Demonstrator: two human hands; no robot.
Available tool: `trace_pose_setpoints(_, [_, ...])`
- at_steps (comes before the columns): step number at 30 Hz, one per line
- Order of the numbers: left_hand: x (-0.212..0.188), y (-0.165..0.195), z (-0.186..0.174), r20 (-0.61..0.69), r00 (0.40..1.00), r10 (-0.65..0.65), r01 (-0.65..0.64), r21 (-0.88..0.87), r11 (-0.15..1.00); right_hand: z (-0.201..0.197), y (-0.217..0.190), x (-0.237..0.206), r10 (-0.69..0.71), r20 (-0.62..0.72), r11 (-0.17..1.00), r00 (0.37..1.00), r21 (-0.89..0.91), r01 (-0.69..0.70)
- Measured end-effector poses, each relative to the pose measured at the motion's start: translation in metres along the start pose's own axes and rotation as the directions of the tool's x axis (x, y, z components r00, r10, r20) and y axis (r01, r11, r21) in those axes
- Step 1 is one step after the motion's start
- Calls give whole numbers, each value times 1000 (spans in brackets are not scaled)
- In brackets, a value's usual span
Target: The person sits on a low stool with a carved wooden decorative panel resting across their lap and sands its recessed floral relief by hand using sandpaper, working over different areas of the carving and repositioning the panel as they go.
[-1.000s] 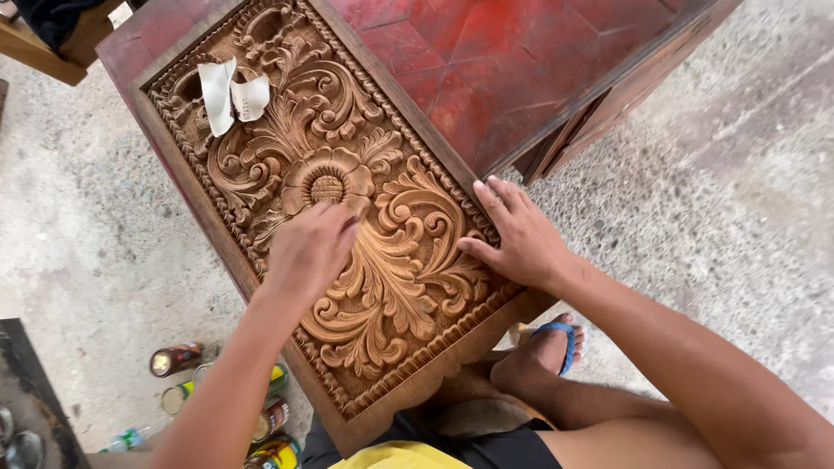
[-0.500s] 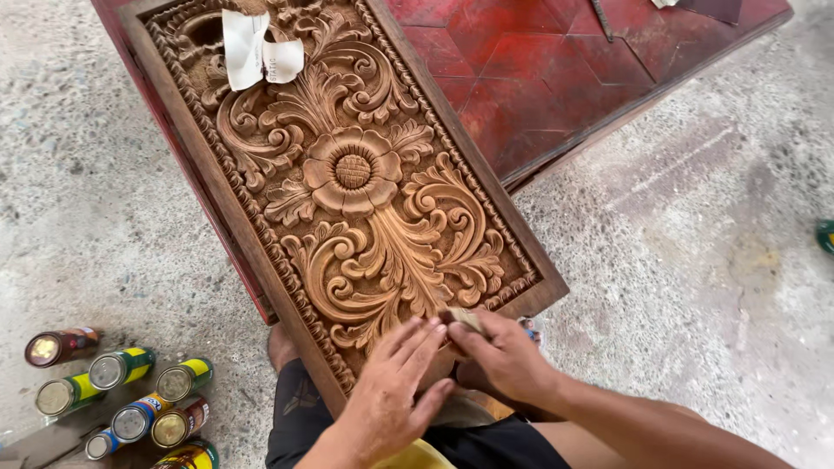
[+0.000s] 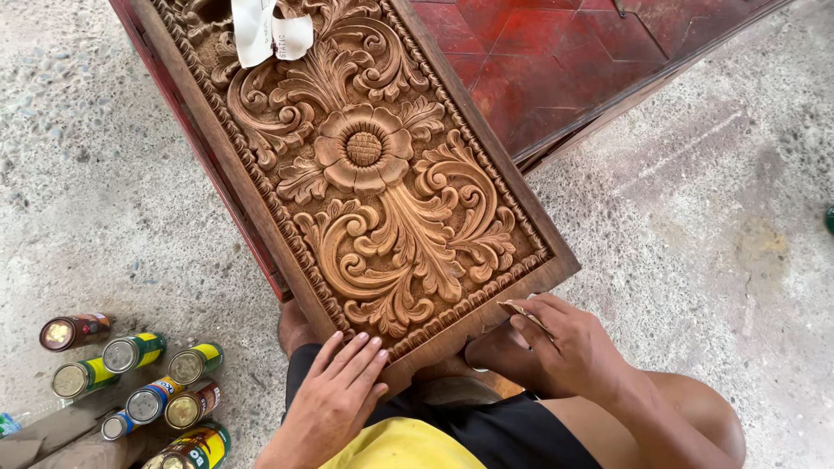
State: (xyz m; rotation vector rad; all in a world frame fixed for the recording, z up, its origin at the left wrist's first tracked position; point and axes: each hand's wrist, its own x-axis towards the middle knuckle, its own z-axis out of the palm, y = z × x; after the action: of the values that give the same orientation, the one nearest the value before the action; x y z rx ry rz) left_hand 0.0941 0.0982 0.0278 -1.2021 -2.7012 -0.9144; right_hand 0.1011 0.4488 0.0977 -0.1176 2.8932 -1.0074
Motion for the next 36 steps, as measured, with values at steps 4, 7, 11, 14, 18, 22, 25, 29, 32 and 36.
trace_pose_setpoints(4, [-4,-2,-4,-79,996,-38,32,-73,997,-2,-4,-2,-95,-19,993,995,-77,93])
trace_pose_setpoints(7, [-3,1,-5,-169,977,-127,105,-134,985,-5,-5,-1,-56,54,990,997,-130,63])
trace_pose_setpoints(11, [5,4,-6,-267,932,-244,211,-146,967,-7,-6,-2,-65,45,988,997,-136,71])
trace_pose_setpoints(14, [14,1,-10,-372,902,-220,232,-14,973,-8,-6,-4,-77,21,989,997,-123,79])
trace_pose_setpoints(18, [25,-7,-19,-438,867,-236,244,-39,969,-13,-7,-7,-67,-4,993,998,-98,66])
trace_pose_setpoints(22, [34,-12,-26,-468,860,-203,207,-43,977,-18,-7,-7,-67,-26,994,997,-84,65])
trace_pose_setpoints(25, [36,-12,-25,-483,854,-192,193,-49,980,-21,-7,-7,-18,10,996,1000,-92,19])
trace_pose_setpoints(29, [33,-10,-17,-496,842,-211,193,-89,977,-23,-7,-6,-35,19,991,999,-125,38])
trace_pose_setpoints(32, [28,-7,-8,-489,845,-219,184,-119,976,-23,-7,-6,-43,17,989,999,-143,45])
trace_pose_setpoints(36, [21,-6,2,-498,800,-334,310,-133,941,-21,-4,-8,-15,38,986,999,-168,22])
